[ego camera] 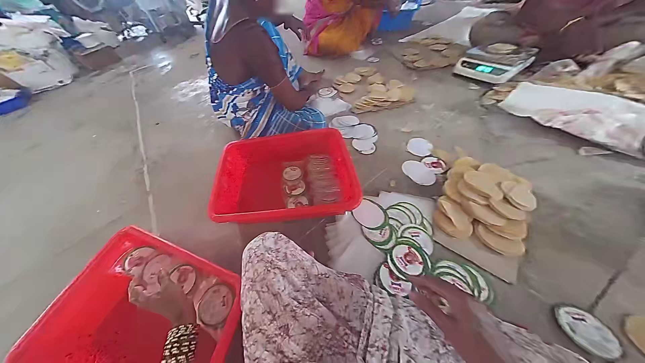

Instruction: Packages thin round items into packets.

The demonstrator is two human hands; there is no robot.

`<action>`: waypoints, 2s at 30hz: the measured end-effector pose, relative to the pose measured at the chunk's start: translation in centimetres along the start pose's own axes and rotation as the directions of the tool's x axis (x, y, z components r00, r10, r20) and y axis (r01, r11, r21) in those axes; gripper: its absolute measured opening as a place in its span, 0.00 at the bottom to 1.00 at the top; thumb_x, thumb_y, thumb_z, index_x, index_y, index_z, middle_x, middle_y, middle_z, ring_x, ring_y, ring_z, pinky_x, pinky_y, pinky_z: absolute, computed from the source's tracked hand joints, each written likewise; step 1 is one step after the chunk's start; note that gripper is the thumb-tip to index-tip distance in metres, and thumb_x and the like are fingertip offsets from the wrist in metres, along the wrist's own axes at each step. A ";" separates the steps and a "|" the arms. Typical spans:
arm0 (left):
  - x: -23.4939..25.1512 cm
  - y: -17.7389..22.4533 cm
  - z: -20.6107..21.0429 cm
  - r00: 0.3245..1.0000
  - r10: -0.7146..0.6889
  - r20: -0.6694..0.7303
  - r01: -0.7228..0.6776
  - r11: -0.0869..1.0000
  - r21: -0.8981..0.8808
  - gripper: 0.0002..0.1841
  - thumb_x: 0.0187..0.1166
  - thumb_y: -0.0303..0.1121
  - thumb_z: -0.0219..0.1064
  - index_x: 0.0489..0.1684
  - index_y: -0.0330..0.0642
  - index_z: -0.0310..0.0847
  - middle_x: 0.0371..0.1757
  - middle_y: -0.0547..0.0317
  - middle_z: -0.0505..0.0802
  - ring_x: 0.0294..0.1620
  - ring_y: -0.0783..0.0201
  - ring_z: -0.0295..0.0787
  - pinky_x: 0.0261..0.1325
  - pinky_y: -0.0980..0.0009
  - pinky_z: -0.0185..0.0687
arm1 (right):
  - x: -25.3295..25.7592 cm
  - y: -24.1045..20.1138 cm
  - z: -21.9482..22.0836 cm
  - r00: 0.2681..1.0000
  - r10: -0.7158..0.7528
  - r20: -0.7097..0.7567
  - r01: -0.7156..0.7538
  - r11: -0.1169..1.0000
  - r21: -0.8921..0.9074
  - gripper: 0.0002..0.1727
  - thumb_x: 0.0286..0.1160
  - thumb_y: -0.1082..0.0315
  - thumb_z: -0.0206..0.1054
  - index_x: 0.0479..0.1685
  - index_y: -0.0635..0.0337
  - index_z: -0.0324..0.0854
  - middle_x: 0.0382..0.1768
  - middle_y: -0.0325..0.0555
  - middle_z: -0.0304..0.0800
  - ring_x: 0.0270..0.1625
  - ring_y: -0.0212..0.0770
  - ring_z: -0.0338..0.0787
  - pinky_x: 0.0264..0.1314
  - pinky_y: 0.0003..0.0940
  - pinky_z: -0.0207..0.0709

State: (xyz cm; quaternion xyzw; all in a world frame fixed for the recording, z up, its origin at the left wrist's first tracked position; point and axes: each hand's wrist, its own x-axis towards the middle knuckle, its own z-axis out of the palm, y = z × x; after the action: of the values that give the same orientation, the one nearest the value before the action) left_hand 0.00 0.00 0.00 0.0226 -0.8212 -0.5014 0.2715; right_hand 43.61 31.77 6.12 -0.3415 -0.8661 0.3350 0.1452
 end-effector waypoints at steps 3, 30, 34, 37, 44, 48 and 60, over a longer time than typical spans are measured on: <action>-1.6 5.2 1.4 0.988 0.052 0.145 0.001 0.939 -0.345 0.32 0.82 0.28 0.61 0.86 0.27 0.55 0.85 0.37 0.67 0.85 0.56 0.65 0.84 0.66 0.64 | 5.0 0.1 4.3 0.954 0.220 0.202 -0.187 0.968 -0.167 0.24 0.84 0.53 0.66 0.67 0.62 0.86 0.62 0.61 0.90 0.66 0.61 0.89 0.72 0.62 0.77; -24.8 21.5 13.6 -0.149 0.538 0.829 0.420 0.794 -0.440 0.29 0.79 0.36 0.68 0.78 0.30 0.72 0.67 0.48 0.90 0.68 0.60 0.86 0.71 0.63 0.82 | 5.4 1.3 3.5 0.920 0.390 0.042 -0.176 0.316 0.932 0.12 0.83 0.74 0.55 0.36 0.59 0.85 0.29 0.39 0.93 0.30 0.30 0.90 0.35 0.26 0.84; -25.4 21.4 12.9 -0.224 0.514 0.828 0.406 0.822 -0.400 0.24 0.75 0.35 0.74 0.68 0.32 0.82 0.49 0.55 0.94 0.47 0.68 0.92 0.57 0.70 0.88 | 3.9 0.4 3.4 0.911 0.385 0.145 -0.249 0.233 0.940 0.12 0.79 0.77 0.57 0.34 0.57 0.85 0.29 0.37 0.92 0.32 0.30 0.91 0.39 0.28 0.87; -25.4 21.1 12.7 -0.213 0.475 0.854 0.386 0.844 -0.373 0.12 0.74 0.28 0.72 0.52 0.34 0.88 0.36 0.62 0.92 0.35 0.75 0.87 0.46 0.76 0.84 | 3.2 0.2 4.0 0.899 0.410 0.153 -0.266 0.236 0.935 0.13 0.83 0.72 0.54 0.37 0.58 0.87 0.30 0.40 0.94 0.33 0.32 0.92 0.39 0.30 0.88; -25.3 20.7 13.3 -0.065 0.307 0.949 0.296 0.915 -0.276 0.07 0.80 0.31 0.68 0.38 0.37 0.88 0.27 0.64 0.89 0.28 0.75 0.82 0.38 0.74 0.80 | 2.6 0.3 2.0 0.932 0.342 -0.120 -0.139 0.643 0.753 0.29 0.81 0.47 0.60 0.60 0.68 0.83 0.49 0.49 0.95 0.49 0.41 0.95 0.52 0.39 0.90; -25.5 20.8 13.1 -0.085 0.398 0.913 0.271 0.891 -0.364 0.09 0.81 0.33 0.66 0.37 0.36 0.88 0.27 0.66 0.89 0.28 0.77 0.82 0.38 0.77 0.80 | 3.2 -0.1 1.6 0.878 0.321 -0.356 -0.076 0.826 0.558 0.08 0.74 0.70 0.68 0.38 0.67 0.89 0.31 0.41 0.93 0.34 0.30 0.92 0.42 0.30 0.88; -25.7 20.8 12.2 -0.470 0.394 0.790 0.545 0.833 -0.091 0.18 0.71 0.25 0.72 0.59 0.33 0.82 0.40 0.62 0.93 0.41 0.72 0.90 0.53 0.70 0.87 | 3.2 1.0 2.6 0.933 0.095 -0.347 0.071 0.896 0.438 0.08 0.72 0.68 0.71 0.38 0.65 0.89 0.33 0.39 0.93 0.38 0.26 0.91 0.47 0.25 0.87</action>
State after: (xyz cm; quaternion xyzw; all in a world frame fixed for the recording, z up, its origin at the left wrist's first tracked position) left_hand 21.03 28.16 2.23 -0.4211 -0.4486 -0.4871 -0.6198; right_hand 40.56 33.25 3.59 -0.3602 -0.7234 0.4559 0.3730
